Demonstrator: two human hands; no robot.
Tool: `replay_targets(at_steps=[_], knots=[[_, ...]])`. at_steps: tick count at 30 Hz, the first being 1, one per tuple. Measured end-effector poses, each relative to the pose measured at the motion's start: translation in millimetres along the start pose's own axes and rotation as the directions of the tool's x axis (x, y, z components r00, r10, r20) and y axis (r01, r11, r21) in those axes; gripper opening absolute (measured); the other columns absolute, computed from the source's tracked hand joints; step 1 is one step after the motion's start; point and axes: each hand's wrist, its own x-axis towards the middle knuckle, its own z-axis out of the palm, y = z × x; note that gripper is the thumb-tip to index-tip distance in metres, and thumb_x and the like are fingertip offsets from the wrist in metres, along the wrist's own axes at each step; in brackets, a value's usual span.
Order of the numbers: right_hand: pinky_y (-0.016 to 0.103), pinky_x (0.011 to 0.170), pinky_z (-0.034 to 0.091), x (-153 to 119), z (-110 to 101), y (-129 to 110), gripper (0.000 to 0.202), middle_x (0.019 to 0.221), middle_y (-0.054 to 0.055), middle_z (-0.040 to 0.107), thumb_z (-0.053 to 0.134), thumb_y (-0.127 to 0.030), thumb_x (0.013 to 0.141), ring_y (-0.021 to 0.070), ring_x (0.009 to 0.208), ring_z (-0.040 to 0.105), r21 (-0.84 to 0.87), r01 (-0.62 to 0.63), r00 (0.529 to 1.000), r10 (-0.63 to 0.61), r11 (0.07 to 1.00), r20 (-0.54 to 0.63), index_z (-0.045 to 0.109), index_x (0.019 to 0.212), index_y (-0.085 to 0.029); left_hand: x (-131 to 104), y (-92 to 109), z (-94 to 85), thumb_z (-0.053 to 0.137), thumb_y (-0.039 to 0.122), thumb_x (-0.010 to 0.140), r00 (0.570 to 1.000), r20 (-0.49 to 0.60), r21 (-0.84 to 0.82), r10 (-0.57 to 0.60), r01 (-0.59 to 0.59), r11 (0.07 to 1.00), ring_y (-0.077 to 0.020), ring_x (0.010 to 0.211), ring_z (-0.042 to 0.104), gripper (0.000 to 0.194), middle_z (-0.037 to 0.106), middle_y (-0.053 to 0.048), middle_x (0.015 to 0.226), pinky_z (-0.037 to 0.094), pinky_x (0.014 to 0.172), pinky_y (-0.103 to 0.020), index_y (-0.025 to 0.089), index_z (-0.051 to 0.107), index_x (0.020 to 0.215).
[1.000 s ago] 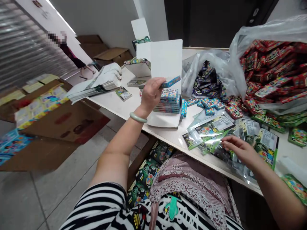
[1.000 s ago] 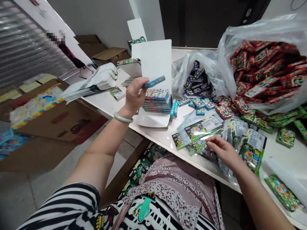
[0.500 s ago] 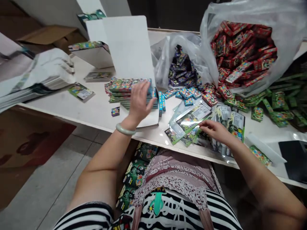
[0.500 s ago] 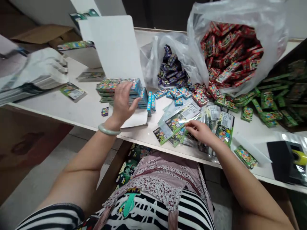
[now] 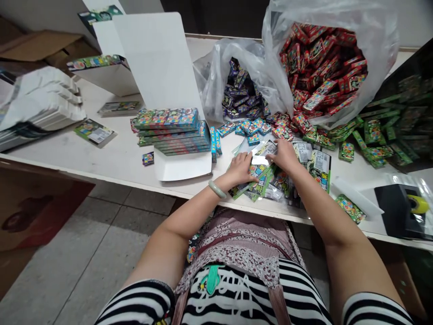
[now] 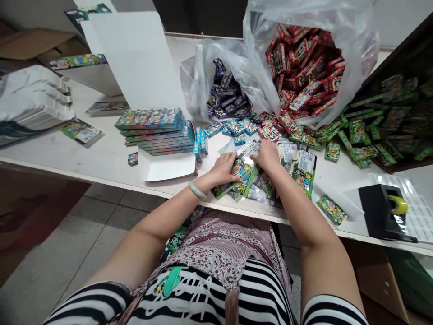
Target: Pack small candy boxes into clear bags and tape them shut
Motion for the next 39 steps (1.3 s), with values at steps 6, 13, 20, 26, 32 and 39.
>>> replay_targets(at_steps=[6, 13, 20, 26, 32, 39], knots=[[0.029, 0.06, 0.029, -19, -62, 10, 0.024, 0.065, 0.0, 0.057, 0.067, -0.034, 0.082, 0.0169, 0.065, 0.049, 0.241, 0.062, 0.997, -0.047, 0.968, -0.065, 0.058, 0.065, -0.02, -9, 10, -18.1, 0.059, 0.021, 0.092, 0.918, -0.39, -0.22, 0.077, -0.174, 0.96, -0.0271, 0.121, 0.06, 0.049, 0.064, -0.016, 0.128, 0.047, 0.106, -0.043, 0.012, 0.05, 0.139], [0.03, 0.063, 0.047, -59, -91, 7, 0.039, 0.073, 0.002, 0.069, 0.083, -0.056, 0.063, 0.0176, 0.066, 0.059, 0.791, -0.024, 0.964, -0.194, 0.611, 0.179, 0.072, 0.075, -0.02, -27, 32, -53.6, 0.05, 0.017, 0.098, 0.781, -0.521, -0.179, 0.344, -0.494, 0.851, -0.0158, 0.097, 0.07, 0.023, 0.075, -0.007, 0.105, 0.056, 0.086, -0.028, 0.017, 0.067, 0.113], [0.036, 0.079, 0.055, -72, -69, -5, 0.047, 0.087, 0.005, 0.076, 0.087, -0.062, 0.06, 0.0205, 0.081, 0.068, 0.956, -0.125, 0.966, -0.187, 0.267, 0.179, 0.078, 0.083, -0.022, -47, 38, -50.6, 0.055, 0.018, 0.095, 0.752, -0.431, 0.216, 0.499, -0.451, 0.866, -0.0267, 0.117, 0.067, 0.037, 0.069, -0.018, 0.125, 0.056, 0.1, -0.045, 0.011, 0.058, 0.132], [0.047, 0.096, 0.053, -95, -69, -11, 0.046, 0.107, 0.008, 0.073, 0.072, -0.065, 0.078, 0.0291, 0.108, 0.065, 0.837, 0.209, 0.978, -0.11, 0.506, -0.178, 0.075, 0.098, -0.023, -53, 27, -45.9, 0.059, 0.023, 0.093, 0.782, -0.539, -0.134, 0.315, -0.448, 0.884, -0.0212, 0.095, 0.074, 0.026, 0.077, -0.011, 0.107, 0.061, 0.087, -0.037, 0.015, 0.071, 0.115], [0.047, 0.097, 0.055, -126, -30, -23, 0.06, 0.127, 0.009, 0.066, 0.076, -0.062, 0.075, 0.0285, 0.119, 0.062, 0.901, 0.179, 0.982, -0.015, 0.394, -0.188, 0.062, 0.123, -0.027, -60, 32, -31.9, 0.076, 0.035, 0.079, 0.892, -0.432, -0.762, -0.133, -0.283, 0.583, -0.0187, 0.089, 0.072, 0.028, 0.078, -0.005, 0.1, 0.06, 0.086, -0.035, 0.018, 0.075, 0.101], [0.027, 0.056, 0.054, -132, -17, -20, 0.043, 0.074, -0.001, 0.068, 0.08, -0.06, 0.068, 0.0156, 0.065, 0.064, 0.973, -0.177, 0.984, 0.055, 0.15, 0.171, 0.063, 0.084, -0.024, -67, 41, 1.1, 0.086, 0.044, 0.07, 0.99, -0.033, -0.999, -0.138, -0.035, -0.011, -0.0178, 0.08, 0.07, 0.038, 0.075, -0.003, 0.091, 0.059, 0.077, -0.034, 0.021, 0.072, 0.097]])
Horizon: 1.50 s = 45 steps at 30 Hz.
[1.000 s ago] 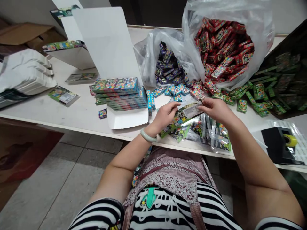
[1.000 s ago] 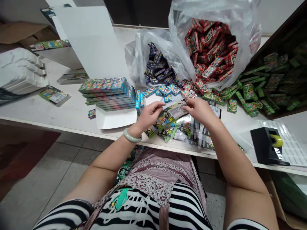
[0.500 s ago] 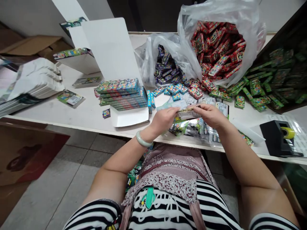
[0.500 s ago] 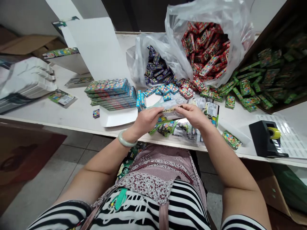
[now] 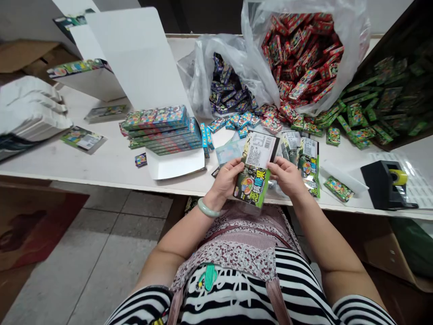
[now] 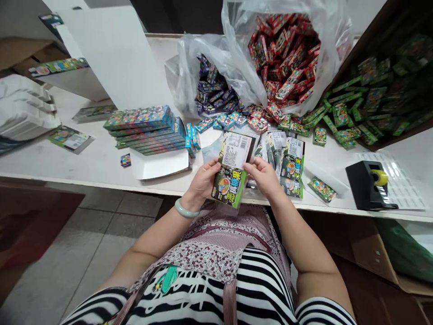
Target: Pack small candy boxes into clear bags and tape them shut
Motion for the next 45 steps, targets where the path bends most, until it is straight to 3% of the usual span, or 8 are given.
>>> replay_targets(at_steps=[7, 12, 18, 26, 29, 34, 40, 45], knots=[[0.025, 0.045, 0.049, -37, -9, 17, 0.036, 0.056, -0.01, 0.045, 0.071, -0.054, 0.081, 0.0117, 0.046, 0.052, -0.203, -0.09, 0.975, 0.127, 0.975, 0.18, 0.058, 0.095, -0.024, -5, -2, -2.8, 0.08, 0.034, 0.079, 0.993, 0.085, 0.074, 0.083, -0.089, 0.993, -0.0168, 0.091, 0.069, 0.063, 0.07, -0.003, 0.104, 0.06, 0.077, -0.028, 0.029, 0.054, 0.137], [0.034, 0.076, 0.059, -51, -19, 16, 0.068, 0.095, 0.0, 0.069, 0.08, -0.041, 0.076, 0.0185, 0.084, 0.069, -0.172, 0.078, 0.997, -0.077, 0.982, 0.009, 0.045, 0.133, -0.03, -14, -10, -2.8, 0.075, 0.039, 0.084, 0.965, 0.175, 0.244, 0.196, -0.236, 0.941, -0.0184, 0.099, 0.07, 0.074, 0.069, -0.005, 0.112, 0.062, 0.083, -0.033, 0.034, 0.038, 0.148], [0.037, 0.076, 0.059, -49, -14, 8, 0.055, 0.091, 0.002, 0.07, 0.073, -0.044, 0.085, 0.0207, 0.081, 0.07, -0.229, 0.187, 0.973, -0.212, 0.955, -0.089, 0.048, 0.131, -0.031, -27, -6, 4.0, 0.069, 0.037, 0.09, 0.925, 0.262, 0.444, 0.277, -0.37, 0.816, -0.019, 0.111, 0.068, 0.044, 0.067, -0.01, 0.13, 0.06, 0.092, -0.032, 0.025, 0.057, 0.132], [0.028, 0.058, 0.053, -48, -23, 3, 0.023, 0.08, -0.001, 0.065, 0.066, -0.046, 0.091, 0.0139, 0.065, 0.058, -0.32, 0.208, 0.976, -0.217, 0.924, 0.006, 0.065, 0.101, -0.025, -31, 5, 11.6, 0.058, 0.04, 0.098, 0.911, 0.178, 0.572, 0.373, -0.404, 0.714, -0.0171, 0.102, 0.07, 0.025, 0.076, -0.008, 0.105, 0.057, 0.094, -0.034, 0.02, 0.072, 0.096], [0.026, 0.058, 0.051, -40, -28, -9, 0.025, 0.089, 0.003, 0.066, 0.068, -0.047, 0.089, 0.0158, 0.077, 0.061, -0.363, 0.261, 0.961, -0.276, 0.895, 0.011, 0.064, 0.086, -0.023, -25, 11, 18.1, 0.061, 0.032, 0.096, 0.911, 0.205, 0.543, 0.358, -0.41, 0.733, -0.0167, 0.1, 0.071, 0.018, 0.077, -0.007, 0.102, 0.058, 0.094, -0.035, 0.019, 0.073, 0.092], [0.025, 0.054, 0.05, -33, -28, -21, 0.035, 0.087, 0.0, 0.064, 0.077, -0.048, 0.081, 0.0161, 0.076, 0.062, -0.248, 0.199, 0.979, -0.202, 0.948, 0.013, 0.062, 0.103, -0.026, -21, 18, 19.3, 0.066, 0.031, 0.091, 0.948, 0.194, 0.468, 0.254, -0.317, 0.825, -0.0162, 0.095, 0.073, 0.029, 0.078, -0.006, 0.1, 0.061, 0.086, -0.033, 0.022, 0.068, 0.119], [0.029, 0.063, 0.052, -33, -23, -34, 0.022, 0.094, 0.005, 0.067, 0.077, -0.042, 0.081, 0.0202, 0.09, 0.063, -0.416, 0.336, 0.942, -0.31, 0.845, 0.13, 0.065, 0.078, -0.023, -20, 24, 21.2, 0.076, 0.036, 0.083, 0.94, 0.214, 0.464, 0.267, -0.338, 0.819, -0.0156, 0.088, 0.071, 0.018, 0.076, -0.005, 0.092, 0.061, 0.082, -0.031, 0.019, 0.071, 0.086], [0.03, 0.064, 0.05, -17, -17, -45, 0.028, 0.079, 0.0, 0.065, 0.081, -0.043, 0.076, 0.0145, 0.069, 0.058, -0.285, 0.164, 0.981, -0.126, 0.944, 0.146, 0.063, 0.081, -0.022, -9, 29, 29.6, 0.077, 0.037, 0.079, 0.961, 0.134, 0.488, 0.241, -0.276, 0.828, -0.0121, 0.07, 0.064, 0.022, 0.071, -0.002, 0.078, 0.054, 0.064, -0.025, 0.018, 0.069, 0.081]])
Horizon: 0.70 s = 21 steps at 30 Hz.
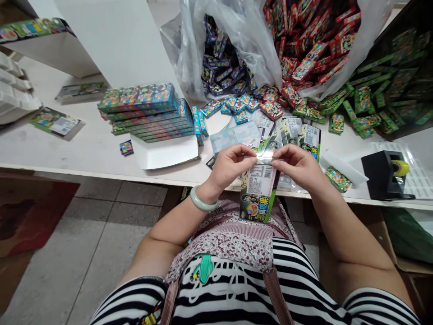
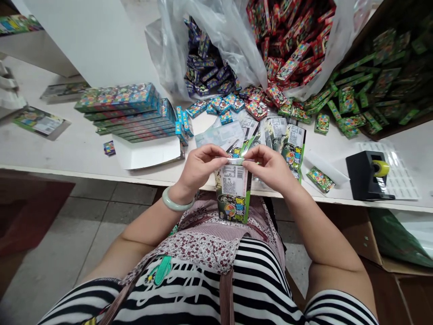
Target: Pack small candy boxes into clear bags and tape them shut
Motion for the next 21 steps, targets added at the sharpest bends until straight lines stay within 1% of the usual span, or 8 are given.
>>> replay_targets(at_steps=[2, 4, 8, 11, 13, 16, 18, 21], knots=[[0.029, 0.062, 0.049, 6, 0, -2, 0.03, 0.076, 0.0, 0.065, 0.081, -0.044, 0.074, 0.0137, 0.065, 0.056, 0.016, -0.043, 0.998, 0.042, 0.999, 0.043, 0.062, 0.078, -0.022, 3, 1, -0.5, 0.078, 0.036, 0.078, 1.0, 0.003, 0.005, 0.004, -0.004, 1.0, -0.0116, 0.069, 0.062, 0.021, 0.07, -0.001, 0.075, 0.053, 0.063, -0.025, 0.017, 0.068, 0.078], [0.029, 0.06, 0.047, 7, -1, -4, 0.029, 0.076, 0.0, 0.065, 0.079, -0.044, 0.075, 0.0138, 0.065, 0.056, -0.032, -0.036, 0.998, 0.038, 0.999, 0.058, 0.062, 0.076, -0.021, 3, 2, -3.7, 0.077, 0.037, 0.079, 0.999, 0.021, 0.016, 0.026, -0.027, 1.0, -0.0121, 0.07, 0.062, 0.022, 0.069, -0.002, 0.075, 0.054, 0.065, -0.026, 0.017, 0.067, 0.074], [0.029, 0.061, 0.048, -2, -2, -4, 0.024, 0.082, 0.003, 0.068, 0.071, -0.044, 0.085, 0.0169, 0.073, 0.061, -0.177, 0.048, 0.997, -0.036, 0.983, 0.072, 0.065, 0.08, -0.022, -4, 2, -15.2, 0.069, 0.041, 0.089, 0.987, 0.134, 0.057, 0.087, -0.095, 0.994, -0.0151, 0.081, 0.068, 0.026, 0.072, -0.005, 0.083, 0.058, 0.077, -0.032, 0.019, 0.068, 0.075], [0.031, 0.067, 0.052, -12, -1, -1, 0.021, 0.095, 0.006, 0.07, 0.072, -0.044, 0.087, 0.0206, 0.088, 0.065, -0.208, 0.137, 0.989, -0.123, 0.968, 0.076, 0.068, 0.089, -0.023, -9, -2, -21.6, 0.07, 0.041, 0.089, 0.973, 0.198, 0.039, 0.12, -0.13, 0.991, -0.0159, 0.088, 0.07, 0.022, 0.074, -0.006, 0.091, 0.059, 0.081, -0.033, 0.02, 0.07, 0.084], [0.033, 0.07, 0.054, -17, 1, 1, 0.017, 0.099, 0.006, 0.07, 0.072, -0.041, 0.088, 0.0218, 0.094, 0.065, -0.246, 0.207, 0.978, -0.197, 0.947, 0.068, 0.068, 0.09, -0.024, -12, -6, -21.9, 0.072, 0.04, 0.088, 0.969, 0.201, 0.03, 0.144, -0.153, 0.988, -0.0156, 0.088, 0.07, 0.021, 0.073, -0.006, 0.092, 0.06, 0.08, -0.032, 0.02, 0.07, 0.088], [0.034, 0.071, 0.054, -21, 5, 6, 0.013, 0.094, 0.005, 0.069, 0.066, -0.034, 0.092, 0.0209, 0.093, 0.065, -0.308, 0.277, 0.96, -0.276, 0.91, 0.047, 0.066, 0.083, -0.025, -14, -13, -18.1, 0.071, 0.039, 0.089, 0.971, 0.172, 0.055, 0.164, -0.176, 0.983, -0.0143, 0.086, 0.068, 0.019, 0.071, -0.005, 0.09, 0.058, 0.078, -0.03, 0.02, 0.07, 0.09], [0.034, 0.071, 0.054, -23, 7, 10, 0.011, 0.095, 0.005, 0.069, 0.064, -0.032, 0.092, 0.0199, 0.091, 0.065, -0.319, 0.271, 0.958, -0.285, 0.908, 0.003, 0.066, 0.084, -0.025, -15, -16, -15.2, 0.071, 0.037, 0.09, 0.972, 0.161, 0.082, 0.172, -0.186, 0.979, -0.0144, 0.087, 0.067, 0.017, 0.071, -0.005, 0.091, 0.057, 0.077, -0.029, 0.02, 0.07, 0.093], [0.034, 0.072, 0.055, -26, 12, 18, 0.007, 0.098, 0.005, 0.068, 0.065, -0.031, 0.091, 0.0197, 0.092, 0.065, -0.302, 0.243, 0.958, -0.278, 0.922, -0.077, 0.066, 0.089, -0.024, -15, -18, -12.6, 0.07, 0.035, 0.09, 0.968, 0.156, 0.106, 0.195, -0.213, 0.971, -0.0149, 0.089, 0.066, 0.015, 0.07, -0.005, 0.093, 0.056, 0.081, -0.031, 0.021, 0.071, 0.095]])
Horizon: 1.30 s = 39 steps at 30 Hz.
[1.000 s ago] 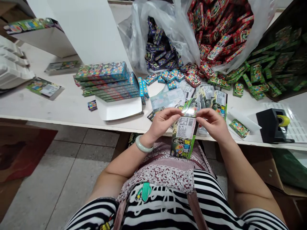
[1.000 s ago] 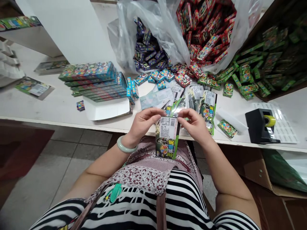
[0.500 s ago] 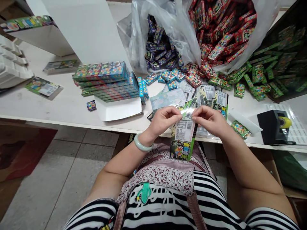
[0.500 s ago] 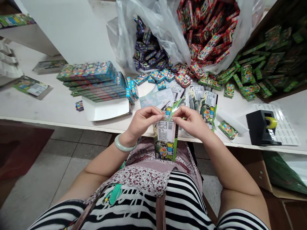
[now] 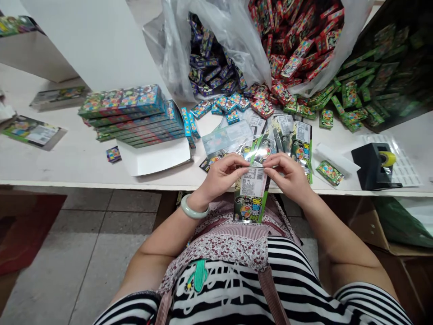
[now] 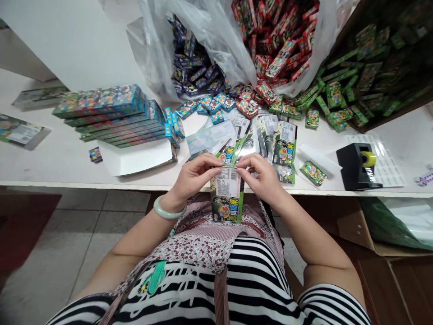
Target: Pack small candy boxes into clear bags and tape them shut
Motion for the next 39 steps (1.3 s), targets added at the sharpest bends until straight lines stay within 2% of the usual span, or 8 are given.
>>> replay_targets(at_steps=[5, 8, 11, 14, 19, 23, 35, 39], knots=[[0.035, 0.076, 0.055, -6, 21, 9, 0.005, 0.097, 0.006, 0.067, 0.059, -0.027, 0.093, 0.0208, 0.097, 0.063, 0.015, -0.007, 0.994, 0.009, 1.0, -0.108, 0.063, 0.09, -0.025, 2, -4, 0.9, 0.071, 0.033, 0.089, 1.0, -0.011, 0.007, -0.025, 0.025, 1.0, -0.0149, 0.089, 0.067, 0.014, 0.07, -0.004, 0.091, 0.056, 0.081, -0.029, 0.02, 0.07, 0.092], [0.037, 0.085, 0.055, -6, 20, 13, 0.01, 0.105, 0.006, 0.068, 0.056, -0.029, 0.094, 0.0207, 0.105, 0.063, 0.01, -0.003, 0.999, 0.004, 1.0, -0.037, 0.065, 0.098, -0.026, 3, -7, -1.4, 0.072, 0.031, 0.088, 0.999, -0.017, 0.034, -0.044, 0.045, 0.998, -0.0149, 0.087, 0.067, 0.011, 0.07, -0.003, 0.089, 0.056, 0.08, -0.029, 0.021, 0.07, 0.09], [0.038, 0.098, 0.052, -14, -12, 25, 0.024, 0.126, 0.006, 0.066, 0.061, -0.035, 0.093, 0.0211, 0.12, 0.059, -0.047, -0.008, 1.0, 0.008, 0.999, 0.008, 0.065, 0.116, -0.027, 7, -14, -6.4, 0.072, 0.027, 0.087, 0.998, -0.046, 0.026, -0.032, 0.033, 0.999, -0.0155, 0.086, 0.067, 0.003, 0.071, -0.001, 0.088, 0.056, 0.079, -0.03, 0.025, 0.071, 0.088], [0.04, 0.097, 0.051, -35, -66, 51, 0.023, 0.118, 0.007, 0.069, 0.06, -0.032, 0.093, 0.0229, 0.111, 0.063, -0.252, -0.146, 0.957, 0.072, 0.957, -0.282, 0.066, 0.113, -0.024, 9, -20, -10.1, 0.074, 0.024, 0.084, 0.996, -0.083, 0.026, -0.045, 0.047, 0.999, -0.0149, 0.082, 0.065, 0.003, 0.071, 0.001, 0.084, 0.055, 0.072, -0.029, 0.027, 0.072, 0.085], [0.05, 0.101, 0.043, -69, -136, 101, 0.025, 0.114, 0.013, 0.07, 0.062, -0.017, 0.082, 0.0325, 0.113, 0.058, -0.644, -0.476, 0.848, 0.118, 0.599, -0.517, 0.067, 0.106, -0.019, 12, -21, -4.9, 0.076, 0.022, 0.076, 0.983, -0.162, 0.019, -0.084, 0.088, 0.996, -0.0128, 0.08, 0.066, 0.008, 0.072, -0.001, 0.082, 0.053, 0.071, -0.025, 0.021, 0.072, 0.082], [0.05, 0.105, 0.037, -68, -151, 119, 0.036, 0.126, 0.014, 0.067, 0.056, -0.015, 0.084, 0.0339, 0.124, 0.051, -0.723, -0.547, 0.831, 0.167, 0.423, -0.531, 0.063, 0.12, -0.018, 16, -17, 0.6, 0.075, 0.02, 0.075, 0.989, -0.118, 0.023, -0.094, 0.097, 0.995, -0.0124, 0.083, 0.067, 0.008, 0.073, -0.001, 0.086, 0.055, 0.074, -0.024, 0.021, 0.072, 0.082], [0.041, 0.089, 0.044, -27, -178, 140, 0.025, 0.106, 0.016, 0.072, 0.046, -0.02, 0.095, 0.0321, 0.102, 0.06, -0.706, -0.611, 0.791, 0.314, 0.359, -0.525, 0.067, 0.109, -0.016, 17, -18, -3.9, 0.075, 0.025, 0.075, 0.98, -0.15, 0.11, -0.134, 0.151, 0.982, -0.0145, 0.081, 0.066, 0.009, 0.072, -0.001, 0.084, 0.055, 0.07, -0.027, 0.022, 0.07, 0.082], [0.043, 0.092, 0.042, -23, -182, 139, 0.02, 0.113, 0.016, 0.068, 0.05, -0.019, 0.092, 0.0329, 0.108, 0.057, -0.745, -0.576, 0.817, 0.227, 0.335, -0.529, 0.068, 0.1, -0.017, 18, -19, -3.2, 0.075, 0.026, 0.076, 0.978, -0.143, 0.101, -0.149, 0.164, 0.981, -0.0146, 0.084, 0.066, 0.009, 0.072, 0.0, 0.086, 0.056, 0.074, -0.028, 0.022, 0.07, 0.082]])
